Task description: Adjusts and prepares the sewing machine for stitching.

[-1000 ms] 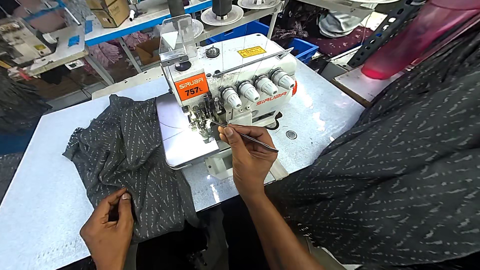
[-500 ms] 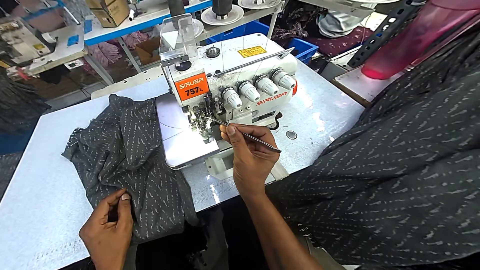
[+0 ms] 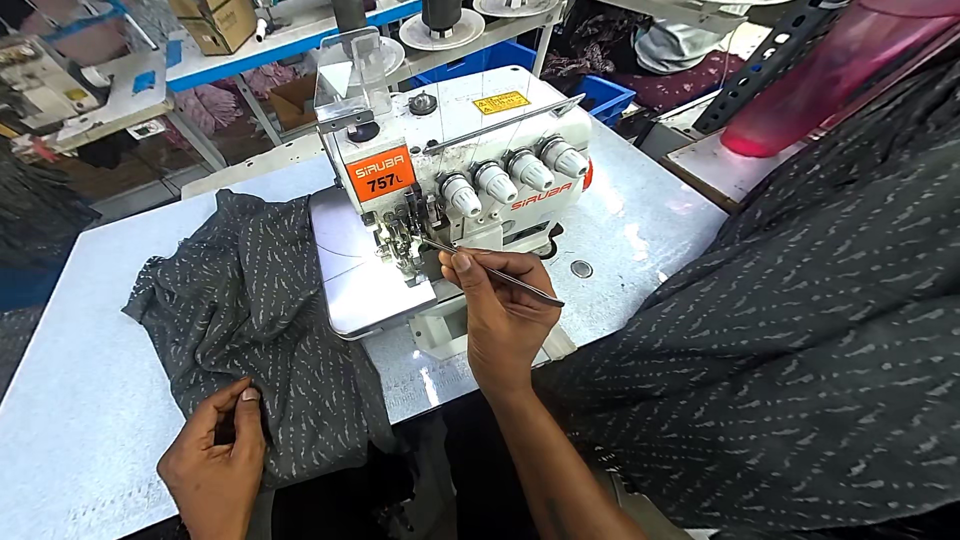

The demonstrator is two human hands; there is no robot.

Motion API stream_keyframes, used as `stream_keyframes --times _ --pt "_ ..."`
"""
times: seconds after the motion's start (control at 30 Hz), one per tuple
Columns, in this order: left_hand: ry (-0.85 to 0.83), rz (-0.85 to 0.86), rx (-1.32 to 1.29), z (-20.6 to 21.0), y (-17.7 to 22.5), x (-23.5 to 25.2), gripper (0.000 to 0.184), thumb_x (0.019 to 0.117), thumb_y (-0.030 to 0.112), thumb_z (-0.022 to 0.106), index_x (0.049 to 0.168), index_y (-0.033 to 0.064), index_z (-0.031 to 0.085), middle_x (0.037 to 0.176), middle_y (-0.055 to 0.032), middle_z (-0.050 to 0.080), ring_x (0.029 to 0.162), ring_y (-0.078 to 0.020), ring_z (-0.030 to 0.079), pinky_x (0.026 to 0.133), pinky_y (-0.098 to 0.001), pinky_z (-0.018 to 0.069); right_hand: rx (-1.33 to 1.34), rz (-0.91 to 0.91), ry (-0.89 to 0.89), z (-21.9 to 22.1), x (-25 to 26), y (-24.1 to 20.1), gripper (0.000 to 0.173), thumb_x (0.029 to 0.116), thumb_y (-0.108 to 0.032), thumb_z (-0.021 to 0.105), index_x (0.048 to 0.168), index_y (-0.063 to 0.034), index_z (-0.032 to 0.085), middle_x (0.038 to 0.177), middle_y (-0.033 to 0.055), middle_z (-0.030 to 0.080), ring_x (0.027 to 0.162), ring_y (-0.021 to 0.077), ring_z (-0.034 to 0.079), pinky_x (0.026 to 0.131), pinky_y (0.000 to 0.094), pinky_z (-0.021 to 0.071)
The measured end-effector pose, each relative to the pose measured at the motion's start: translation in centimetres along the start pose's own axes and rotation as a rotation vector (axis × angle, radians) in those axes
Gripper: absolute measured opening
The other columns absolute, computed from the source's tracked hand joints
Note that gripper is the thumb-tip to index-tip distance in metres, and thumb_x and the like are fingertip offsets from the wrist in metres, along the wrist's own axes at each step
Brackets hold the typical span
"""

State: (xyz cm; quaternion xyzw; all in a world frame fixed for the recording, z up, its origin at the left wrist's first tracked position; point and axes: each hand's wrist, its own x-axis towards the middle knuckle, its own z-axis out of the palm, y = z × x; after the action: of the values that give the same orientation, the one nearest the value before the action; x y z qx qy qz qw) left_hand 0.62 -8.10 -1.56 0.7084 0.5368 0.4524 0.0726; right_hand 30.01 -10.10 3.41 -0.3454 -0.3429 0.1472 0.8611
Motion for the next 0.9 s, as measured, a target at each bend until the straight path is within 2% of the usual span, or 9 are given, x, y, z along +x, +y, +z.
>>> stream_keyframes --times 0.6,0.9 --pt "0.0 -0.001 -0.002 0.0 -0.09 0.03 0.022 0.0956 0.011 0.06 0.102 -0.0059 0.072 0.079 -0.0048 0.069 0.066 0.0057 0.058 0.061 -0.01 0.0484 0.009 -0.002 0.016 -0.21 0.09 -0.29 0.017 0.0903 0.004 0.074 0.104 -0.0014 0.065 0.099 0.0149 0.075 0.088 0.0234 0.077 0.079 0.035 0.066" --pt "0.006 -0.004 0.007 -0.06 -0.19 0.05 0.021 0.0946 0.012 0.061 0.101 -0.0038 0.073 0.079 -0.0037 0.07 0.065 0.0047 0.059 0.061 -0.0112 0.0497 0.02 0.026 0.019 -0.16 0.12 -0.6 0.018 0.0885 0.005 0.075 0.101 -0.0018 0.065 0.096 0.0149 0.075 0.084 0.0255 0.077 0.078 0.0382 0.0667"
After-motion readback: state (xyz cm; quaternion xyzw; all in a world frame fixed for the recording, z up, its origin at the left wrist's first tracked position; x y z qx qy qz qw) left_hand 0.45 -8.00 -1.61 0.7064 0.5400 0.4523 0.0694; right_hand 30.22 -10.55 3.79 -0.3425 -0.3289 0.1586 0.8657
